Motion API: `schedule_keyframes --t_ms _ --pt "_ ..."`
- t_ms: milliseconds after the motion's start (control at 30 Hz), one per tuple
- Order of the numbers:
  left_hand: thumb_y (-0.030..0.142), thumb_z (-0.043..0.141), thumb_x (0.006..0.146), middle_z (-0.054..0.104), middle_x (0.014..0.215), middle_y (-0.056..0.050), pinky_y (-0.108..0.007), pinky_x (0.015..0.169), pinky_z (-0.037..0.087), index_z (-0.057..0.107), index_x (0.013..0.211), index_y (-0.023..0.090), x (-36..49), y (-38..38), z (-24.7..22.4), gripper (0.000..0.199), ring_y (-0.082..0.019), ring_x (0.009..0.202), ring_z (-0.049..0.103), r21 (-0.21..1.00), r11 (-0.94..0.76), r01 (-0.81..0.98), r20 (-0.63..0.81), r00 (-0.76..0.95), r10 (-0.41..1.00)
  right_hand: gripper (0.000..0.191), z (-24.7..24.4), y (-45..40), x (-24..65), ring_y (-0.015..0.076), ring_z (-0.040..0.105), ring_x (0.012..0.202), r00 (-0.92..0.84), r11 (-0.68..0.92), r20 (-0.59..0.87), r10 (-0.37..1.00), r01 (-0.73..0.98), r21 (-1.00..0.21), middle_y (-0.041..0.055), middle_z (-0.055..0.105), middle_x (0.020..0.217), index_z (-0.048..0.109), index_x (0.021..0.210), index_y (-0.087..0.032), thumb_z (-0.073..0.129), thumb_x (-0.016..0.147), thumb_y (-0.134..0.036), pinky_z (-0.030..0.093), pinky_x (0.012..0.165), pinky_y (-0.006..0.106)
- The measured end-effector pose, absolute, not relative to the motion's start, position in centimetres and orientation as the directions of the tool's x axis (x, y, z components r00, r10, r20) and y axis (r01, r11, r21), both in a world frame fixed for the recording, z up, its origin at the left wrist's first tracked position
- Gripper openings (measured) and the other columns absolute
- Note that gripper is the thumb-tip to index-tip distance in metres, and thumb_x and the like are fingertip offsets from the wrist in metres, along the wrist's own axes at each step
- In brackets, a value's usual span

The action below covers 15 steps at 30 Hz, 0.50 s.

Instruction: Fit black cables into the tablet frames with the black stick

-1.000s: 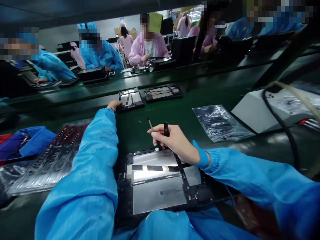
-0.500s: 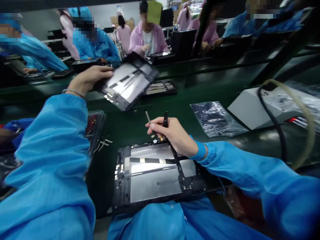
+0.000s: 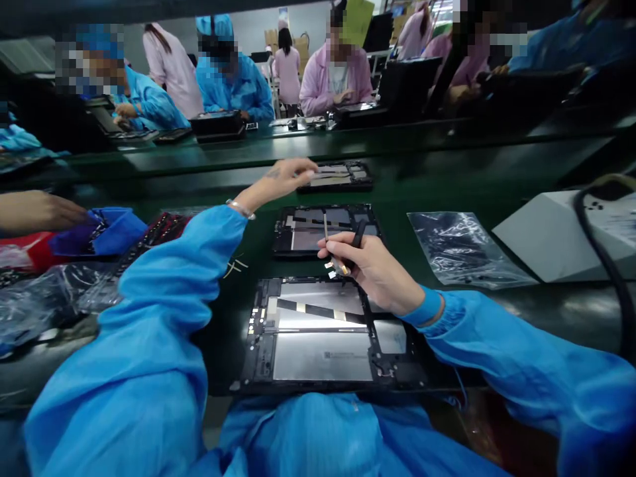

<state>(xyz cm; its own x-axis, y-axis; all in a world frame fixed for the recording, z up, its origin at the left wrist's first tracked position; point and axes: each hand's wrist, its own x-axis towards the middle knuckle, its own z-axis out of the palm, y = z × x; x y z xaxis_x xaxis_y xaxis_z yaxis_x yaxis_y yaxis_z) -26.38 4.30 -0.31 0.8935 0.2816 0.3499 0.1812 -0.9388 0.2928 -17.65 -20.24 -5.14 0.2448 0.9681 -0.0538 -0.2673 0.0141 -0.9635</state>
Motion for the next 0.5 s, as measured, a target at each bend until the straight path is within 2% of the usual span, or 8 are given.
schedule_keyframes --t_ms 33,67,100,167,233,300,367,500 --pt "0.04 0.033 0.102 0.064 0.121 -0.013 -0.036 0.093 0.048 0.059 0.127 0.013 -27.7 2.3 0.1 0.045 -0.022 0.109 0.059 0.258 -0.947 0.193 0.471 0.83 0.297 0.022 -5.2 -20.1 -17.6 0.0063 0.044 0.058 0.25 0.01 -0.062 0.966 -0.275 -0.961 0.0061 0.072 0.085 0.074 0.088 -0.013 0.077 0.076 -0.032 0.034 0.052 0.024" --pt "0.039 0.033 0.104 0.066 0.11 -0.011 -0.035 0.09 0.049 0.062 0.117 0.015 -29.0 0.1 0.4 0.04 -0.021 0.102 0.061 0.168 -0.962 0.217 0.625 0.731 0.274 0.023 -5.3 -20.0 -17.6 0.0065 0.044 0.058 0.256 0.008 -0.067 0.964 -0.279 -0.96 0.0056 0.072 0.084 0.074 0.087 -0.013 0.078 0.075 -0.032 0.034 0.052 0.024" --pt "0.038 0.036 0.104 0.066 0.098 -0.009 -0.034 0.085 0.05 0.064 0.105 0.017 -30.2 -2.0 0.4 0.034 -0.02 0.092 0.061 0.045 -0.979 0.198 0.684 0.708 0.175 0.023 -5.4 -20.0 -17.5 0.0065 0.044 0.058 0.263 0.011 -0.063 0.963 -0.274 -0.962 0.005 0.071 0.083 0.073 0.086 -0.013 0.078 0.074 -0.033 0.034 0.052 0.024" --pt "0.031 0.04 0.104 0.066 0.091 -0.007 -0.03 0.073 0.05 0.064 0.095 0.019 -32.2 -5.8 0.0 0.028 -0.018 0.082 0.061 -0.209 -0.975 0.075 0.598 0.798 -0.067 0.023 -5.6 -19.8 -17.6 0.0067 0.044 0.056 0.275 0.044 -0.022 0.961 -0.231 -0.972 0.0028 0.068 0.077 0.072 0.082 -0.013 0.078 0.074 -0.034 0.032 0.051 0.024" --pt "0.023 0.04 0.104 0.068 0.092 -0.007 -0.029 0.069 0.05 0.063 0.095 0.019 -33.4 -8.1 -1.0 0.025 -0.017 0.08 0.061 -0.368 -0.929 0.039 0.508 0.845 -0.166 0.023 -5.8 -19.8 -17.7 0.0076 0.045 0.055 0.279 0.086 0.04 0.959 -0.155 -0.984 -0.0003 0.062 0.067 0.07 0.079 -0.014 0.076 0.075 -0.036 0.032 0.051 0.025" --pt "0.018 0.04 0.104 0.069 0.095 -0.007 -0.029 0.071 0.051 0.063 0.098 0.018 -33.7 -9.0 -2.1 0.023 -0.017 0.08 0.062 -0.415 -0.906 0.082 0.497 0.854 -0.151 0.023 -6.0 -19.9 -17.9 0.0086 0.044 0.054 0.292 0.125 0.099 0.951 -0.073 -0.989 -0.0028 0.055 0.059 0.069 0.076 -0.015 0.074 0.077 -0.038 0.032 0.051 0.026" --pt "0.017 0.041 0.103 0.069 0.095 -0.007 -0.028 0.071 0.051 0.062 0.099 0.017 -33.7 -9.1 -2.8 0.021 -0.017 0.081 0.063 -0.391 -0.913 0.118 0.507 0.855 -0.107 0.022 -6.0 -20.1 -18.0 0.009 0.044 0.054 0.307 0.153 0.148 0.94 0.007 -0.988 -0.0038 0.051 0.056 0.068 0.074 -0.016 0.072 0.079 -0.037 0.032 0.052 0.027" --pt "0.015 0.041 0.103 0.067 0.089 -0.007 -0.028 0.064 0.049 0.061 0.098 0.016 -33.8 -9.4 -2.8 0.021 -0.018 0.079 0.064 -0.359 -0.922 0.143 0.488 0.871 -0.055 0.016 -5.8 -20.3 -18.1 0.0087 0.045 0.054 0.306 0.199 0.246 0.92 0.175 -0.964 -0.003 0.054 0.06 0.071 0.078 -0.014 0.067 0.083 -0.03 0.034 0.054 0.027"
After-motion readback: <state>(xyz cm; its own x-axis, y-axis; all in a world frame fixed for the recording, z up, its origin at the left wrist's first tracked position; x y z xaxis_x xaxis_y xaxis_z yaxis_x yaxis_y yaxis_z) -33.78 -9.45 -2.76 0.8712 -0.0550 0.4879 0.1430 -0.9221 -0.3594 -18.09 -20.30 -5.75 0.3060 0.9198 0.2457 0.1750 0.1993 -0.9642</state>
